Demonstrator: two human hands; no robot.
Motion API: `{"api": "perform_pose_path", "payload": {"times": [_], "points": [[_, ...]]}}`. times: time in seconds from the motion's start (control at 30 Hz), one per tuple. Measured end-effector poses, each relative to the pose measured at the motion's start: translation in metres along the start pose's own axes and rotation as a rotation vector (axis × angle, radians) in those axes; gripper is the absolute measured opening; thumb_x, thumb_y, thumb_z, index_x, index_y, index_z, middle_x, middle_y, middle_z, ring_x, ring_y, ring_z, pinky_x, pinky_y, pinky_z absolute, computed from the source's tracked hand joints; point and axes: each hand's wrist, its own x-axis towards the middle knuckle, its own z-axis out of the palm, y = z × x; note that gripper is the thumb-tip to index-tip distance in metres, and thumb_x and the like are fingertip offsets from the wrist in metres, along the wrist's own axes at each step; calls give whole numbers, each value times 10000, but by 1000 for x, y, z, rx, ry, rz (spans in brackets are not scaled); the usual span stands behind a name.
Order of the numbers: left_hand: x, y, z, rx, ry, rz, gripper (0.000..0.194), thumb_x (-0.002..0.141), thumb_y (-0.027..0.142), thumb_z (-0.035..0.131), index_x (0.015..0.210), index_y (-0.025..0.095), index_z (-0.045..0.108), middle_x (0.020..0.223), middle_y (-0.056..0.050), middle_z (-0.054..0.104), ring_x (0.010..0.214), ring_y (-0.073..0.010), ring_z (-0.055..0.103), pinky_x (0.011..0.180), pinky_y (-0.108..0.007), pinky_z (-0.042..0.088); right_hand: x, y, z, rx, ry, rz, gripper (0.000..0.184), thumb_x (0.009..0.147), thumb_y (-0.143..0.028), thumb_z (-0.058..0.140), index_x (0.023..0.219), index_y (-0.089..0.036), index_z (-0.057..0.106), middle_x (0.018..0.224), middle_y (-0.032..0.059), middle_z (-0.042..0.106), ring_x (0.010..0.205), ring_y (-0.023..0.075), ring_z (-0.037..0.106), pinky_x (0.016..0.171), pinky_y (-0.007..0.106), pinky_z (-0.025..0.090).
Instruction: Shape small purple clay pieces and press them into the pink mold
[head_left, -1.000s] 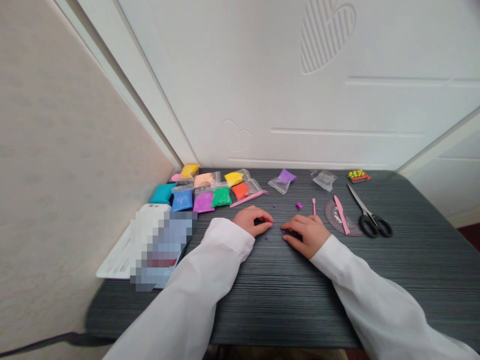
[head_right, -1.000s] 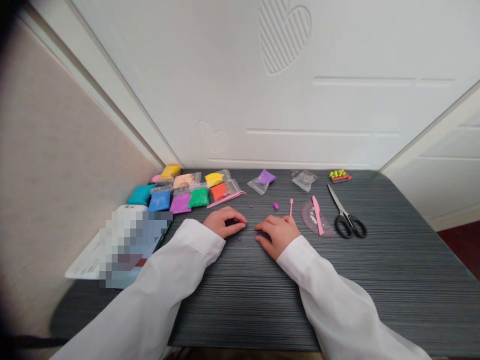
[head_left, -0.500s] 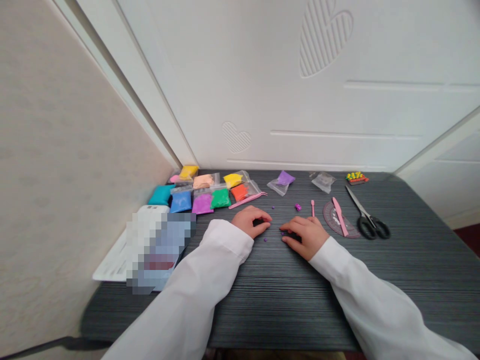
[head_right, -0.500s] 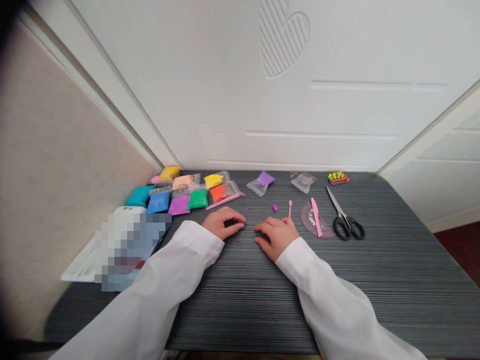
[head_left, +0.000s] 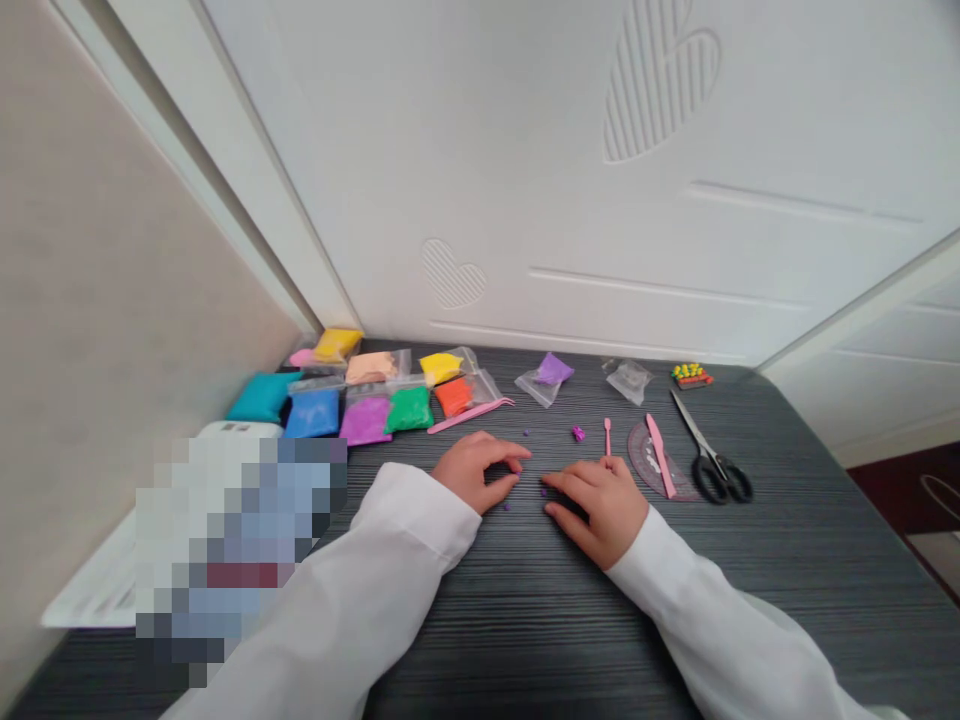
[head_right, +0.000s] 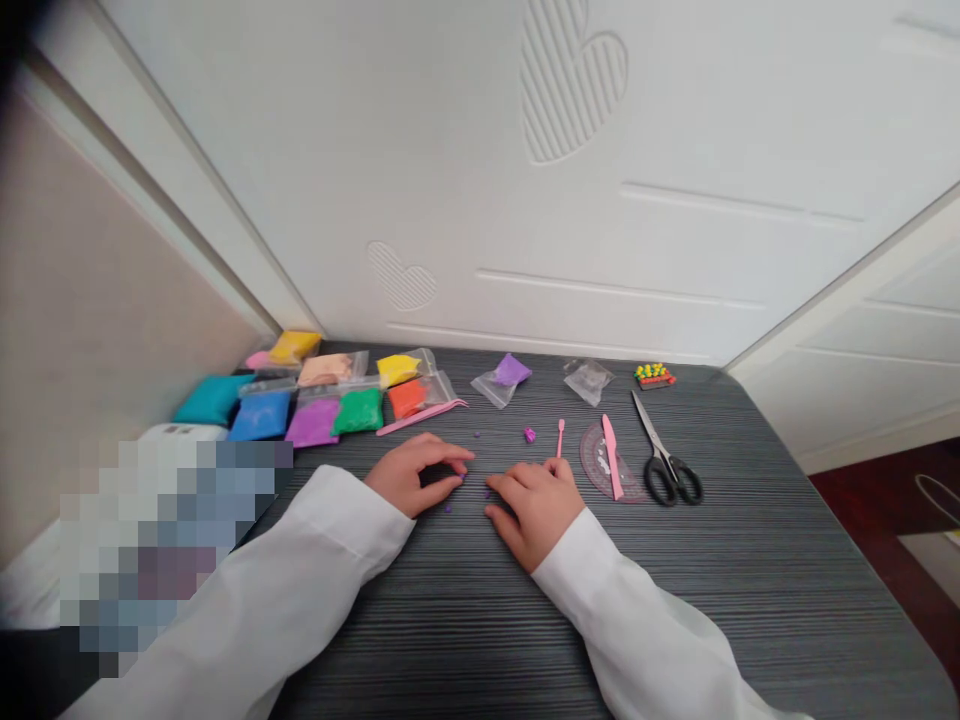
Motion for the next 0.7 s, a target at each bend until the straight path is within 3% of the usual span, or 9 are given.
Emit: {"api": "perform_pose_path", "payload": {"times": [0.17, 0.43, 0.7], "points": [[-2, 0, 0, 12, -10, -5, 245, 712, 223, 518, 945, 221, 593, 786, 13, 642, 811, -143, 508, 788, -296, 400, -8, -5, -2, -55, 2, -14, 330, 812, -334, 406, 1128, -250, 454, 981, 24, 566, 867, 166, 482, 823, 384, 220], [-2, -3, -1, -13, -18, 21, 240, 722, 195, 499, 942, 218, 591, 811, 7, 635, 806, -134, 509, 785, -288, 389, -17, -12, -1, -205, 42, 55, 451, 767, -510, 396, 1167, -306, 433, 1111, 30, 505, 940, 230, 429, 837, 442, 226], [-3, -1, 2, -29, 53, -4, 222, 692, 185, 528, 898, 216, 603, 770, 17, 643, 779, -138, 518, 756, -290, 390, -21, -17, 5, -261, 59, -26, 443, 771, -513, 388, 1169, -323, 429, 1152, 32, 493, 959, 226, 435, 818, 433, 247]]}}
